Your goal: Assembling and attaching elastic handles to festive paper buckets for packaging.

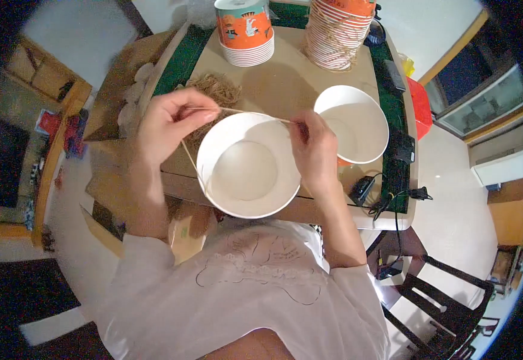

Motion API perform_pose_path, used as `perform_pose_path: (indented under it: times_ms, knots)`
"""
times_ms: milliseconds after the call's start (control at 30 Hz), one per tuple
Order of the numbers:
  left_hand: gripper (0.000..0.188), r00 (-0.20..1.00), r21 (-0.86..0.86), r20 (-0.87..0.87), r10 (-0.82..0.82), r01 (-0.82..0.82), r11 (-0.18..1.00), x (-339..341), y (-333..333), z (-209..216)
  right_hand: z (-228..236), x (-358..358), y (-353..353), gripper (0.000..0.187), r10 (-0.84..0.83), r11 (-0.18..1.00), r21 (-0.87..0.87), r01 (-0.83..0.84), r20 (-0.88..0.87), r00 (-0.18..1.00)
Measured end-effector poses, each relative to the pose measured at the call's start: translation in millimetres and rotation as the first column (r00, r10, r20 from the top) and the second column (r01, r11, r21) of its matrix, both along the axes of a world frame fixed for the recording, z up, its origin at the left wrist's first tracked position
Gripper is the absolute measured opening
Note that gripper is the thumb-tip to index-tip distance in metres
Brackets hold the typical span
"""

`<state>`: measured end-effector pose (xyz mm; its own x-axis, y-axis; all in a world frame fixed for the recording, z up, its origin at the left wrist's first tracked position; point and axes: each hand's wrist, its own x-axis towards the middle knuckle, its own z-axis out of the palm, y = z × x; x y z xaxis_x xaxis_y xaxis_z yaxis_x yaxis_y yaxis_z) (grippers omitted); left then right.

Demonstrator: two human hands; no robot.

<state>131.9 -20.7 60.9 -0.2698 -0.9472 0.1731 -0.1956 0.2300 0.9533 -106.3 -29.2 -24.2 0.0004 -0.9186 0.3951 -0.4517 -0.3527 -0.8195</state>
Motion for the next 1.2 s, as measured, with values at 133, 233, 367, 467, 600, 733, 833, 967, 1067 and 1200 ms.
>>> perform_pose_path:
  times_ms: [133,233,367,467,600,733,833,967,1067,1200]
  knots:
    - [0.014,0.945,-0.019,0.216,0.246,-0.248,0.968,54.1,-3.5,-71.0,-7.5,6.7,14.3,0.008,0.064,0.980,0.185,-0.065,0.013,0.998]
    - [0.025,0.972,0.478,0.210,0.103,-0.194,0.857,63.2,-0.5,-89.2,-15.2,5.2,11.0,0.011,0.087,0.978,0.183,-0.096,0.058,0.995]
    - [0.027,0.969,0.611,-0.097,0.225,-0.121,0.782,50.7,2.7,-106.3,-26.9,10.6,8.2,0.014,0.149,0.939,0.293,-0.179,0.121,0.981]
    - [0.031,0.946,0.634,-0.189,0.264,-0.088,0.769,46.1,0.0,-110.1,-37.3,14.8,1.3,0.019,0.177,0.929,0.302,-0.215,0.147,0.973]
    - [0.033,0.950,0.576,-0.313,0.022,0.171,0.799,52.1,4.2,-143.0,-61.8,8.5,-2.2,0.027,0.305,0.799,0.490,-0.349,0.170,0.937]
    - [0.041,0.937,0.707,-0.297,0.183,0.087,0.701,29.1,43.0,-132.2,-90.3,-20.2,6.7,0.048,0.572,0.556,0.396,-0.730,0.455,0.683]
    - [0.045,0.975,0.678,-0.221,0.030,0.132,0.723,38.4,42.3,-121.2,-59.3,-4.4,13.0,0.046,0.452,0.558,0.603,-0.570,0.354,0.818]
    - [0.046,0.953,0.800,-0.169,0.251,-0.016,0.599,41.5,58.3,-65.2,7.8,7.4,12.2,0.038,0.386,0.528,0.707,-0.470,0.293,0.875]
    - [0.046,0.968,0.854,-0.207,0.140,0.109,0.508,65.2,19.5,-99.1,16.6,10.8,8.5,0.035,0.429,0.500,0.697,-0.513,0.315,0.847]
    - [0.037,1.000,0.348,0.003,-0.009,0.008,0.938,56.4,-26.9,-62.7,23.7,-11.6,-18.9,0.033,0.470,0.761,0.471,-0.445,0.071,0.880]
